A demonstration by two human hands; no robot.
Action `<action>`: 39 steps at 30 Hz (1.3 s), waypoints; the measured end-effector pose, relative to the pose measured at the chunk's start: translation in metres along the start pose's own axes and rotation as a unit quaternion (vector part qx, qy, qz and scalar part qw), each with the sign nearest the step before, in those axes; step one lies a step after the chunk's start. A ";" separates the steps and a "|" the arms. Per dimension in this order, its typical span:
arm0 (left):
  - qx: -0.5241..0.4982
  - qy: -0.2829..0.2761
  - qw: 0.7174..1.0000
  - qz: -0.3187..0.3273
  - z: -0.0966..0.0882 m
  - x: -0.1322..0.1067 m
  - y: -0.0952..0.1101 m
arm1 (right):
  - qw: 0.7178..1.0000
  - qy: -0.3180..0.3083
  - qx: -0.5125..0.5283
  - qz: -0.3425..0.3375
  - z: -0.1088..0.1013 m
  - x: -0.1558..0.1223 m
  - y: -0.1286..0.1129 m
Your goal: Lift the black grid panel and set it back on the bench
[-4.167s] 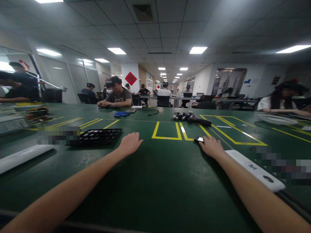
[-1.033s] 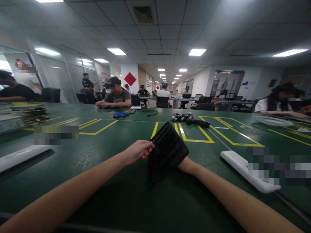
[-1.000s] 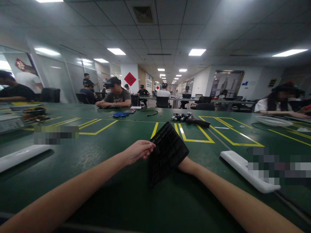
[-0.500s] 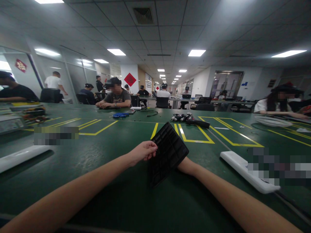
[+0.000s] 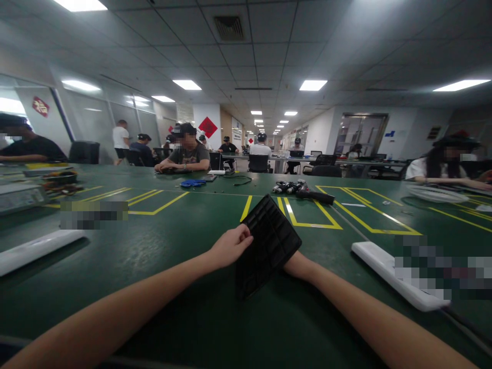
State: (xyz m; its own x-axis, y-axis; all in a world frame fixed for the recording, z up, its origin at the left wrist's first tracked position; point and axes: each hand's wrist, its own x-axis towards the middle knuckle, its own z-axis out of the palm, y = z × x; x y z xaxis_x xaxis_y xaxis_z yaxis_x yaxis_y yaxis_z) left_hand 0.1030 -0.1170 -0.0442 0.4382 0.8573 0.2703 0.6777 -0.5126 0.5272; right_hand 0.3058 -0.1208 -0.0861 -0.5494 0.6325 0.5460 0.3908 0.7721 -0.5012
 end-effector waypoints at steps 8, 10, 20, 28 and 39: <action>0.057 0.005 0.998 -0.023 0.000 -0.001 0.005 | 1.000 0.003 -0.014 -0.003 -0.002 0.000 -0.003; 0.061 -0.003 0.998 -0.012 0.000 -0.001 0.004 | 1.000 0.003 -0.011 0.000 -0.003 0.000 -0.006; -0.182 -0.028 0.982 -0.034 -0.005 0.001 0.001 | 1.000 -0.007 -0.024 -0.012 -0.005 0.002 -0.011; -0.433 -0.064 0.877 -0.198 -0.007 0.009 -0.010 | 0.997 -0.005 -0.063 -0.033 -0.003 0.002 -0.004; -0.018 0.003 0.999 0.041 -0.001 0.009 -0.012 | 0.999 -0.040 0.001 -0.006 -0.008 0.005 -0.008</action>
State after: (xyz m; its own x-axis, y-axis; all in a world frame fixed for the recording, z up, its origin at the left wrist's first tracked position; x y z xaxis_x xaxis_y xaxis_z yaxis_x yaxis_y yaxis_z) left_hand 0.0981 -0.1027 -0.0469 0.4888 0.8123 0.3183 0.6179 -0.5799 0.5310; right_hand 0.3057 -0.1234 -0.0740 -0.6109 0.6166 0.4966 0.3827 0.7790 -0.4967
